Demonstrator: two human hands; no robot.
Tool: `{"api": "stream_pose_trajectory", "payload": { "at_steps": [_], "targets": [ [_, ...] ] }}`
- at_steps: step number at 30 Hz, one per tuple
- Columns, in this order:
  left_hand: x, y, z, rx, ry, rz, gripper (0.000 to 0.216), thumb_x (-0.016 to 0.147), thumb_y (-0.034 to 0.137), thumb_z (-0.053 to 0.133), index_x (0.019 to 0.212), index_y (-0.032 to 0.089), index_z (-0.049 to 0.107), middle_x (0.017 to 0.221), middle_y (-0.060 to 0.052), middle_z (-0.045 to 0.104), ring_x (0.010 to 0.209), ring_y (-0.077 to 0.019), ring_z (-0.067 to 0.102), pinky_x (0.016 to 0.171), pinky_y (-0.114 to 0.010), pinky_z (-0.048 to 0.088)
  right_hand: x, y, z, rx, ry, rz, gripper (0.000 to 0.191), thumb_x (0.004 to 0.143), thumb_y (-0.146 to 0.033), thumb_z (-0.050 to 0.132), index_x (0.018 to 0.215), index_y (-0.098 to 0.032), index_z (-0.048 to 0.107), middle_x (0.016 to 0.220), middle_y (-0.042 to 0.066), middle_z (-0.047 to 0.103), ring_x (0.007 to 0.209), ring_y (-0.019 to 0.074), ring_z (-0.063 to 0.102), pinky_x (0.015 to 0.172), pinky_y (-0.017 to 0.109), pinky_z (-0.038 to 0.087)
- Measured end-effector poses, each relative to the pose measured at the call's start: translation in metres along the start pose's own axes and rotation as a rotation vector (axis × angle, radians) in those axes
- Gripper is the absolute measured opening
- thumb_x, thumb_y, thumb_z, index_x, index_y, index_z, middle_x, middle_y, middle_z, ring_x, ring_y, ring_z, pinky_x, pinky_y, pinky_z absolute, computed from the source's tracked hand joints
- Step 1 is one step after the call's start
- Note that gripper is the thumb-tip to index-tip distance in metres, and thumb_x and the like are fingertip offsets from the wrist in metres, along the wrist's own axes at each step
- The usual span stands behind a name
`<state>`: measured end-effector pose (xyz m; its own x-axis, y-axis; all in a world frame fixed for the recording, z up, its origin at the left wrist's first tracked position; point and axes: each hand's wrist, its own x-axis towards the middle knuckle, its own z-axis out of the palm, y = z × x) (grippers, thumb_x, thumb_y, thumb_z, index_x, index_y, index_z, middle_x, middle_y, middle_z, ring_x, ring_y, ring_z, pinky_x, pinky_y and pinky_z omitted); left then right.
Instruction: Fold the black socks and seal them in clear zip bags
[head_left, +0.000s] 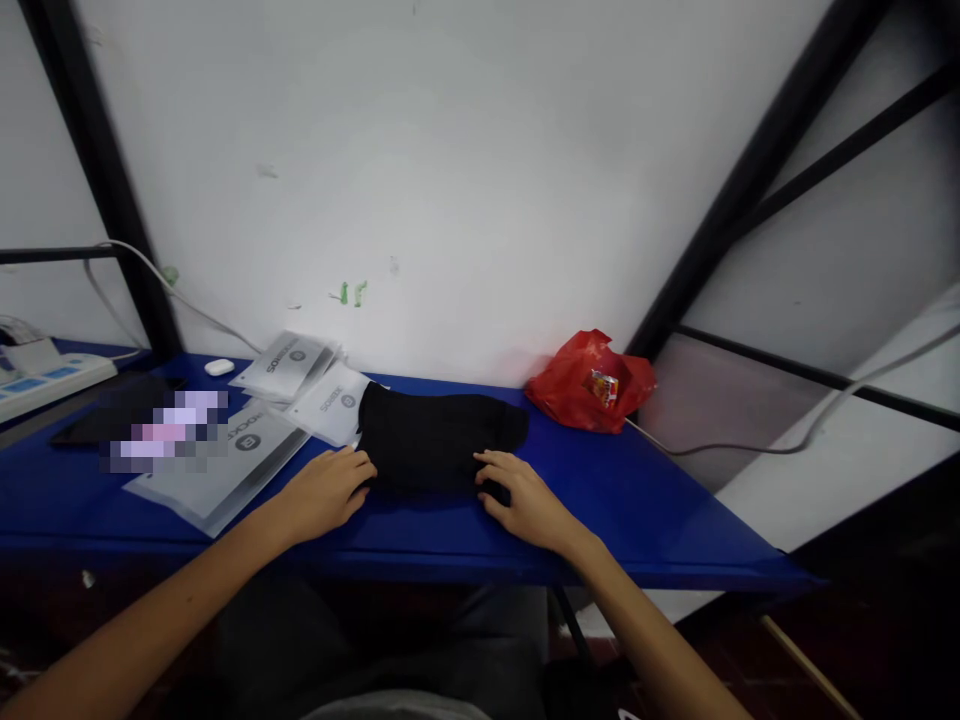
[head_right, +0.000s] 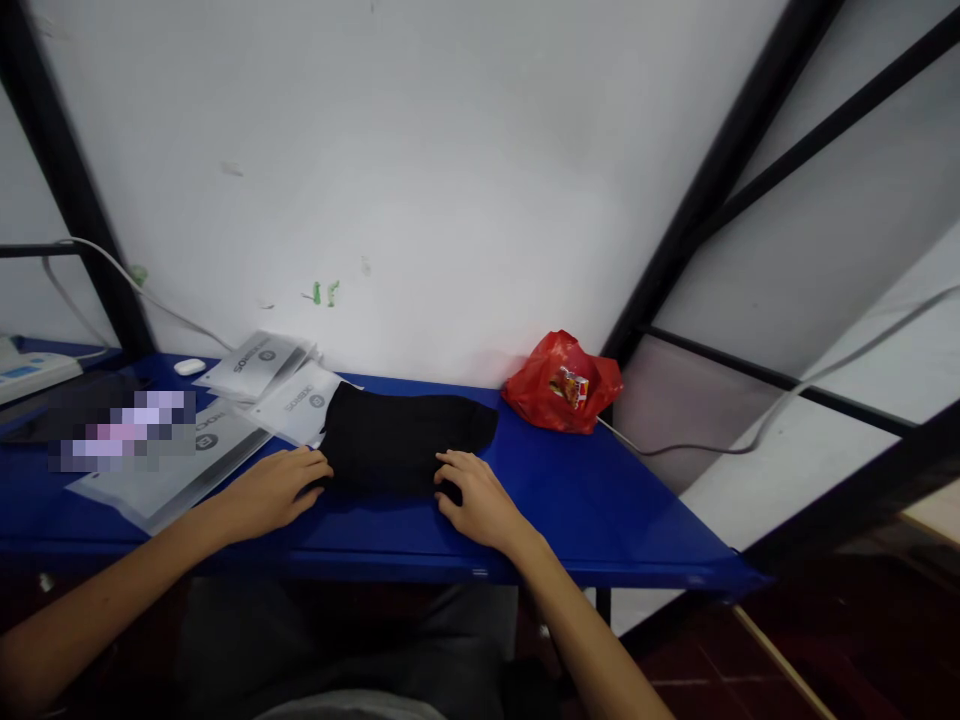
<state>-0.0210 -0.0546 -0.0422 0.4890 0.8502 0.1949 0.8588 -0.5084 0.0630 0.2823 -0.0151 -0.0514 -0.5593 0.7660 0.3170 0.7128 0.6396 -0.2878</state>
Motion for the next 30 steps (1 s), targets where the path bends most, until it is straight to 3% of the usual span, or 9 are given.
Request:
{"api": "stream_pose_trajectory", "payload": {
  "at_steps": [5, 11, 16, 22, 25, 30],
  "targets": [
    [0.002, 0.004, -0.002, 0.014, 0.014, -0.027, 0.022, 0.084, 0.016, 0.040, 0.091, 0.018, 0.061, 0.091, -0.006, 0.064, 0.088, -0.0202, 0.057, 0.078, -0.033, 0.042, 0.002, 0.000, 0.002, -0.020, 0.051, -0.021, 0.016, 0.077, -0.017, 0.054, 0.088, -0.021, 0.064, 0.120, 0.010, 0.060, 0.119, 0.0252, 0.050, 0.101, 0.047, 0.037],
    [-0.001, 0.001, -0.010, -0.068, 0.032, -0.083, 0.024, 0.083, 0.021, 0.041, 0.093, 0.021, 0.062, 0.092, -0.005, 0.065, 0.089, -0.0206, 0.059, 0.078, -0.033, 0.043, -0.003, -0.002, -0.001, 0.037, 0.046, 0.006, 0.012, 0.078, -0.019, 0.054, 0.084, -0.022, 0.064, 0.120, 0.009, 0.060, 0.118, 0.0251, 0.050, 0.100, 0.047, 0.039],
    [-0.002, -0.003, -0.030, -0.257, 0.015, -0.187, 0.024, 0.082, 0.032, 0.042, 0.091, 0.026, 0.064, 0.087, -0.001, 0.067, 0.080, -0.0185, 0.061, 0.070, -0.028, 0.043, 0.001, -0.007, -0.020, 0.142, -0.013, 0.020, 0.007, 0.079, -0.022, 0.055, 0.079, -0.023, 0.062, 0.123, 0.007, 0.058, 0.119, 0.0239, 0.049, 0.100, 0.045, 0.039],
    [0.018, -0.010, -0.049, -0.396, 0.054, -0.304, 0.023, 0.079, 0.035, 0.045, 0.085, 0.022, 0.062, 0.066, 0.001, 0.062, 0.060, -0.0149, 0.058, 0.055, -0.024, 0.041, 0.028, -0.011, -0.041, 0.192, -0.052, 0.035, 0.014, 0.080, -0.026, 0.054, 0.069, -0.022, 0.061, 0.118, 0.005, 0.062, 0.109, 0.0227, 0.057, 0.094, 0.041, 0.043],
    [0.035, -0.018, -0.045, -0.392, 0.093, -0.369, 0.022, 0.077, 0.032, 0.046, 0.087, 0.019, 0.061, 0.066, 0.000, 0.062, 0.060, -0.0159, 0.058, 0.055, -0.025, 0.042, 0.049, -0.003, -0.040, 0.163, 0.002, 0.062, 0.014, 0.079, -0.025, 0.056, 0.067, -0.021, 0.062, 0.112, 0.005, 0.065, 0.104, 0.0225, 0.060, 0.092, 0.039, 0.044],
    [0.061, -0.035, -0.024, -0.262, 0.098, -0.453, 0.024, 0.075, 0.025, 0.048, 0.092, 0.018, 0.062, 0.082, -0.006, 0.067, 0.077, -0.0214, 0.063, 0.066, -0.029, 0.046, 0.075, 0.021, -0.019, 0.084, 0.079, 0.165, 0.010, 0.076, -0.028, 0.060, 0.069, -0.022, 0.064, 0.102, 0.006, 0.069, 0.094, 0.0250, 0.064, 0.086, 0.038, 0.048]
  ]
}}
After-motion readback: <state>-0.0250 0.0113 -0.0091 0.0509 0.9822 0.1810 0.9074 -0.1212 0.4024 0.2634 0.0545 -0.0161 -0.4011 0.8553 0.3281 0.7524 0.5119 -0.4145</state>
